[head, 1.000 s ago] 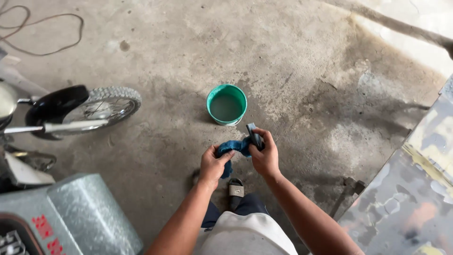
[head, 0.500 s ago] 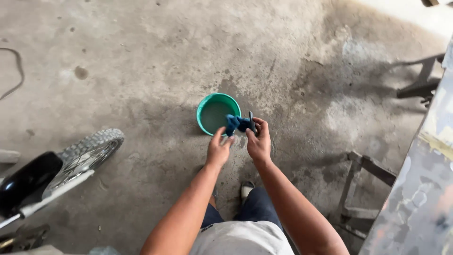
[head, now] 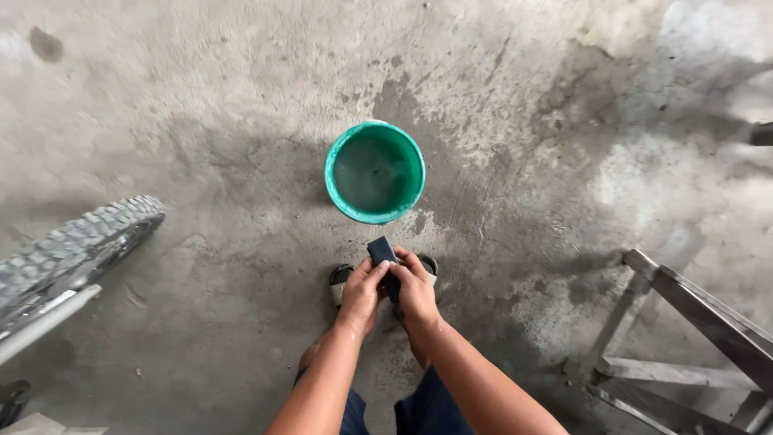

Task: The person sands a car door panel using a sanding block and a blue cloth. They periodically dip the cloth into a bucket of water to wet it before resuming sanding. The person works on the flat surface and around the door handle area.

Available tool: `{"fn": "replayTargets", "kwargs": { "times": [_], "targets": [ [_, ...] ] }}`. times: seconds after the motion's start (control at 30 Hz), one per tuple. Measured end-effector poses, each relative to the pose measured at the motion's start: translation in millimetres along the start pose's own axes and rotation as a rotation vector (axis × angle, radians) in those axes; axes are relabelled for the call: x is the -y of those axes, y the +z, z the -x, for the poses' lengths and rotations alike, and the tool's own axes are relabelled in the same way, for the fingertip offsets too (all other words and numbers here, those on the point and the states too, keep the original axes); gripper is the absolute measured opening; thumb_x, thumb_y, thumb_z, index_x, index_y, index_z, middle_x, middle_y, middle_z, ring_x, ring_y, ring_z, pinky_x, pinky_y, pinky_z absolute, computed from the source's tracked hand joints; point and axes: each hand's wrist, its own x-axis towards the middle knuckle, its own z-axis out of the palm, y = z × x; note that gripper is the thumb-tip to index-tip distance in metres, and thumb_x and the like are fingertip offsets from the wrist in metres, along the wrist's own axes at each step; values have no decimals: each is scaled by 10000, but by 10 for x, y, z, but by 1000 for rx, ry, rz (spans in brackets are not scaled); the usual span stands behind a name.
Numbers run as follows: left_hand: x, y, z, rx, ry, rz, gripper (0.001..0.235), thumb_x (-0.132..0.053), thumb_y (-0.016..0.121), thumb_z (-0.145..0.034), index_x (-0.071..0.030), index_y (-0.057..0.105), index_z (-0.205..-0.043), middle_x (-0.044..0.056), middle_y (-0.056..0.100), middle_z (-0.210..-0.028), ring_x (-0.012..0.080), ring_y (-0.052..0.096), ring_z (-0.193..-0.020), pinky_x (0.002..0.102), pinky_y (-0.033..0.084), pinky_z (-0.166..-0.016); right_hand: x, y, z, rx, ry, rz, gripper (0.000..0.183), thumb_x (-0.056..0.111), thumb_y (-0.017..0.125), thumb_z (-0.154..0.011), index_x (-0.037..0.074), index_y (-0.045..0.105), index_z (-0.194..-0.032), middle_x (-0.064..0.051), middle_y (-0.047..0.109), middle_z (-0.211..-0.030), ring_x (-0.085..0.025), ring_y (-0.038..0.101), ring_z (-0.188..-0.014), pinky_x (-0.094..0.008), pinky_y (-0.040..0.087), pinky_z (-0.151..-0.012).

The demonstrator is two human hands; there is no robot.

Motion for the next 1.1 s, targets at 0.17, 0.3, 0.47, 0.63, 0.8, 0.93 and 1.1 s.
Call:
{"fn": "replayTargets", "kwargs": {
  "times": [0.17, 0.3, 0.47, 0.63, 0.8, 0.93, 1.1],
  "targets": [
    [275, -578, -1058, -99, 101, 29, 272, -128, 611, -983, -53, 661, -1239, 26, 717, -1082, 137, 672, -972, 307, 545, -848, -505, -218, -1231, 133, -19, 126, 395, 181, 631, -978, 36, 634, -1345, -67, 683, -1151, -148, 624, -1054, -286, 498, -928],
    [459, -1033, -1840, -310, 202, -75, 221, -95, 606, -1005, -14, 673, -1200, 61, 702, -1072, 137, 640, -943, 310, 513, -837, -463, -215, -2270, 149, -209, 722, 533, 314, 674, -942, 98, 538, -1410, -96, 641, -1345, -222, 639, -1167, -361, 531, -947],
    [572, -1297, -2173, -326, 254, -95, 208, -87, 593, -1010, 8, 656, -1184, 74, 724, -1121, 131, 658, -991, 296, 512, -896, -590, -145, -3639, 218, -438, 1369, 572, 297, 692, -901, 147, 521, -1425, -198, 622, -1359, -400, 598, -1234, -487, 490, -1015],
    [725, -1393, -2245, -336, 208, -108, 235, -90, 597, -994, -12, 667, -1205, 60, 729, -1105, 112, 654, -981, 280, 509, -902, -1358, -300, -4639, 333, -306, 1725, 688, 254, 657, -872, 200, 449, -1526, -257, 508, -1449, -418, 563, -1256, -502, 451, -1057],
    [858, -1443, -2318, -253, 242, -135, 216, -79, 614, -1019, 9, 652, -1213, 63, 729, -1124, 98, 637, -999, 276, 505, -912, -1670, -465, -4718, 298, -401, 1785, 637, 215, 675, -812, 138, 521, -1425, -257, 559, -1369, -434, 579, -1208, -492, 464, -1024],
    [729, -1341, -2271, -236, 216, -94, 224, -74, 608, -1020, 13, 645, -1223, 74, 734, -1126, 106, 648, -1004, 280, 511, -921, -1397, -532, -4281, 321, -393, 1484, 493, 119, 669, -800, 94, 676, -1292, -251, 699, -1218, -400, 666, -1142, -451, 516, -1015],
    [664, -1282, -2192, -318, 163, -99, 259, -66, 590, -998, 3, 645, -1241, 83, 730, -1150, 120, 670, -1032, 286, 521, -926, -299, 74, -3489, -71, -672, 1083, 303, 68, 573, -969, 140, 673, -1245, -175, 752, -1102, -376, 751, -975, -458, 576, -851]
  ]
}}
